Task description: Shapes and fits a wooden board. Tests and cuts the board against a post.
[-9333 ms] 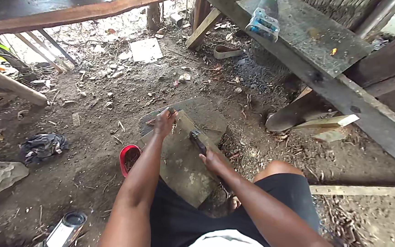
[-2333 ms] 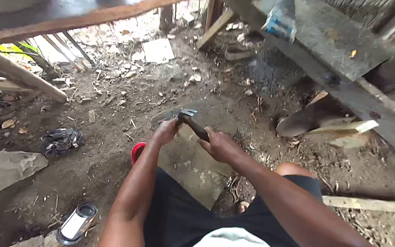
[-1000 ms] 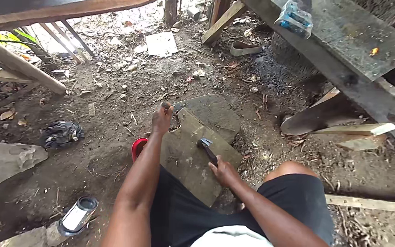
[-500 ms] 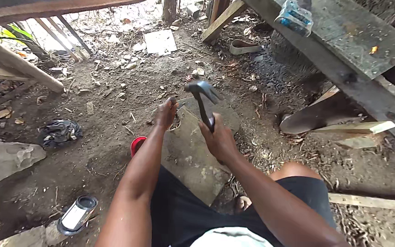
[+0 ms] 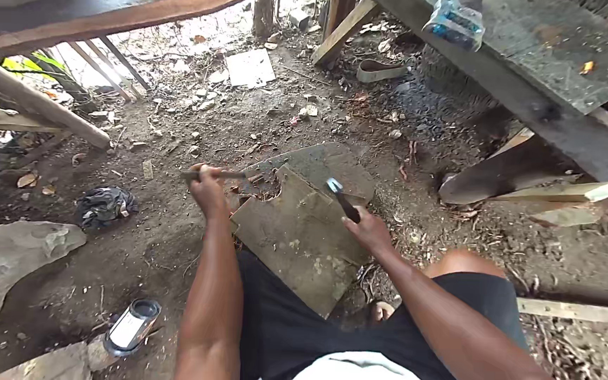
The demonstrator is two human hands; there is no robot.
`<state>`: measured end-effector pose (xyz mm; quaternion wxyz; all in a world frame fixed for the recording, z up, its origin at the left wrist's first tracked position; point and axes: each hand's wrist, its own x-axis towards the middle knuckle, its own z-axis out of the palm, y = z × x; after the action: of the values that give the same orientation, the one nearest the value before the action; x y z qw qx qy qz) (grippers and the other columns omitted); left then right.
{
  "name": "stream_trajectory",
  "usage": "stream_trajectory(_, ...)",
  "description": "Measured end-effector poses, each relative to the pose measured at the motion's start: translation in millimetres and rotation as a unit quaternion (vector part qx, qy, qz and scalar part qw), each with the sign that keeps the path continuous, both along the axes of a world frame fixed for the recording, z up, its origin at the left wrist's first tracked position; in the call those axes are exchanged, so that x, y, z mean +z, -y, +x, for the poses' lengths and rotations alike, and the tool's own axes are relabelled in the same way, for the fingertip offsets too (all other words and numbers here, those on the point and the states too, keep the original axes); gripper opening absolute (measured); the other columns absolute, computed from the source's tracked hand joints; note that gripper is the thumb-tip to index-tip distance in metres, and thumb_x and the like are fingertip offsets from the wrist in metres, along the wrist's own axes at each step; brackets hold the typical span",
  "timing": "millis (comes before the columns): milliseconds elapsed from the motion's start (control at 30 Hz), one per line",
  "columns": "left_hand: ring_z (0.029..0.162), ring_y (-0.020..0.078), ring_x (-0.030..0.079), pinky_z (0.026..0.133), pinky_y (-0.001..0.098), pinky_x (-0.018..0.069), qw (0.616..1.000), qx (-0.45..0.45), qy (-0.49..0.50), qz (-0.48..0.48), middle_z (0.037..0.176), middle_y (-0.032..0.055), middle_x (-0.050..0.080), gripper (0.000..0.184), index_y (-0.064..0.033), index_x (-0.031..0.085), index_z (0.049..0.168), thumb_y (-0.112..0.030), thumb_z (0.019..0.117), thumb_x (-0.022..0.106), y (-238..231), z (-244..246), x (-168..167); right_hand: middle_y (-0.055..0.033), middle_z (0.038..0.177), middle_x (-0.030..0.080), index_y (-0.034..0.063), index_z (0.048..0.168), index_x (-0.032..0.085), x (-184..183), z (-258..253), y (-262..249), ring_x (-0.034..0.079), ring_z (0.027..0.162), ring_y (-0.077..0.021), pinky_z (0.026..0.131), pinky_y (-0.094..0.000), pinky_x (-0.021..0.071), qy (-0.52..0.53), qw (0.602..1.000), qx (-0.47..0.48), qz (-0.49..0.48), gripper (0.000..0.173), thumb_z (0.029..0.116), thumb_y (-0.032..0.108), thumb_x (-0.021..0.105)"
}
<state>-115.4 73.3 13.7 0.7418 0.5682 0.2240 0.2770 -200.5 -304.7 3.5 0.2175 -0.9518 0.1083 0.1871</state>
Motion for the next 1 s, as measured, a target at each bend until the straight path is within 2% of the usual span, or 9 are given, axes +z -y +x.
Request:
stream_trajectory(67,0.073,0.0214,0.067,0.077,0.0496,0.0630,0.999,0.019,0.026,-0.024,0.081,0.0032,0.058,0.015,-0.0069,0.047,0.121,-0.015,0.1088,0.043,-2.7,-20.3,13.2,-0.0183,0.116,0.073,0.0168,0.146,0.056,-11.8,15.7,13.8,0.070,0.108,-0.0397,0.092,-0.0639,0.0523,0.006,0.999,-0.020,-0.030,0.056,0.0986,0.046,0.059)
stream_trajectory(167,0.054,0.0116,0.057,0.058,0.0345,0.0593,0.996,-0.011,-0.086,0.018,0.070,-0.0021,0.052,0.012,-0.0088,0.053,0.116,-0.016,0.1078,0.048,10.7,-34.8,10.9,-0.0199,0.130,0.067,0.0170,0.154,0.048,-24.7,54.2,23.7,0.064,0.119,-0.0414,0.099,-0.0637,0.0493,0.024,0.999,-0.012,-0.037,0.060,0.0996,0.039,0.062)
stream_trajectory(367,0.058,0.0206,0.060,0.058,0.0422,0.0567,0.869,-0.225,-0.378,0.226,0.087,0.0129,0.066,0.031,-0.0102,0.065,0.129,-0.028,0.1064,0.054,42.8,-36.0,-31.6,-0.0209,0.151,0.051,0.0081,0.149,0.052,-35.8,20.9,50.2,0.046,0.143,-0.0383,0.119,-0.0572,0.0364,0.169,0.977,-0.120,0.057,0.062,0.0986,0.042,0.062)
stream_trajectory(467,0.071,0.0305,0.069,0.068,0.0522,0.0596,0.783,-0.331,-0.423,0.315,0.092,0.0194,0.070,0.033,-0.0081,0.065,0.128,-0.027,0.1055,0.051,77.5,-22.9,-35.9,-0.0260,0.155,0.042,0.0032,0.161,0.024,-33.4,-54.4,39.8,0.049,0.137,-0.0372,0.109,-0.0543,0.0461,0.040,0.882,-0.390,0.262,0.090,0.0960,0.046,0.070)
stream_trajectory(533,0.083,0.0359,0.071,0.075,0.0580,0.0589,0.733,-0.362,-0.433,0.380,0.103,0.0217,0.070,0.026,-0.0048,0.068,0.117,-0.022,0.1010,0.055,100.0,-16.1,-41.4,-0.0287,0.145,0.049,0.0068,0.157,0.029,-44.8,-91.8,21.1,0.057,0.121,-0.0443,0.091,-0.0632,0.0525,-0.111,0.789,-0.494,0.347,0.090,0.0931,0.053,0.072)
stream_trajectory(600,0.105,0.0384,0.068,0.088,0.0603,0.0570,0.707,-0.375,-0.444,0.403,0.128,0.0223,0.063,0.028,-0.0049,0.068,0.122,-0.019,0.0997,0.058,112.6,-8.0,-42.8,-0.0256,0.139,0.056,0.0057,0.150,0.041,-57.1,-102.6,8.9,0.060,0.120,-0.0421,0.091,-0.0624,0.0542,-0.182,0.729,-0.525,0.399,0.081,0.0915,0.051,0.075)
stream_trajectory(667,0.091,0.0337,0.070,0.079,0.0542,0.0594,0.705,-0.383,-0.464,0.375,0.119,0.0219,0.065,0.028,-0.0039,0.066,0.122,-0.019,0.1007,0.056,113.5,-5.0,-42.9,-0.0212,0.129,0.064,0.0037,0.142,0.049,-59.3,-105.4,5.2,0.065,0.114,-0.0355,0.090,-0.0576,0.0569,-0.172,0.706,-0.531,0.437,0.071,0.0911,0.044,0.078)
stream_trajectory(767,0.064,0.0217,0.060,0.062,0.0406,0.0539,0.705,-0.399,-0.515,0.282,0.087,0.0143,0.063,0.032,-0.0052,0.062,0.125,-0.027,0.1044,0.052,102.6,-4.5,-25.5,-0.0163,0.114,0.072,-0.0004,0.128,0.062,-17.9,-112.9,3.0,0.072,0.104,-0.0268,0.090,-0.0494,0.0607,-0.102,0.696,-0.508,0.497,0.056,0.0909,0.038,0.079)
stream_trajectory(1000,0.061,0.0160,0.059,0.058,0.0326,0.0558,0.733,-0.388,-0.540,0.142,0.091,0.0108,0.061,0.033,-0.0062,0.055,0.134,-0.026,0.1080,0.051,100.2,-42.4,61.2,-0.0156,0.108,0.075,-0.0019,0.123,0.065,148.1,-128.4,32.9,0.074,0.098,-0.0248,0.090,-0.0451,0.0629,-0.069,0.731,-0.432,0.524,0.048,0.0885,0.027,0.082)
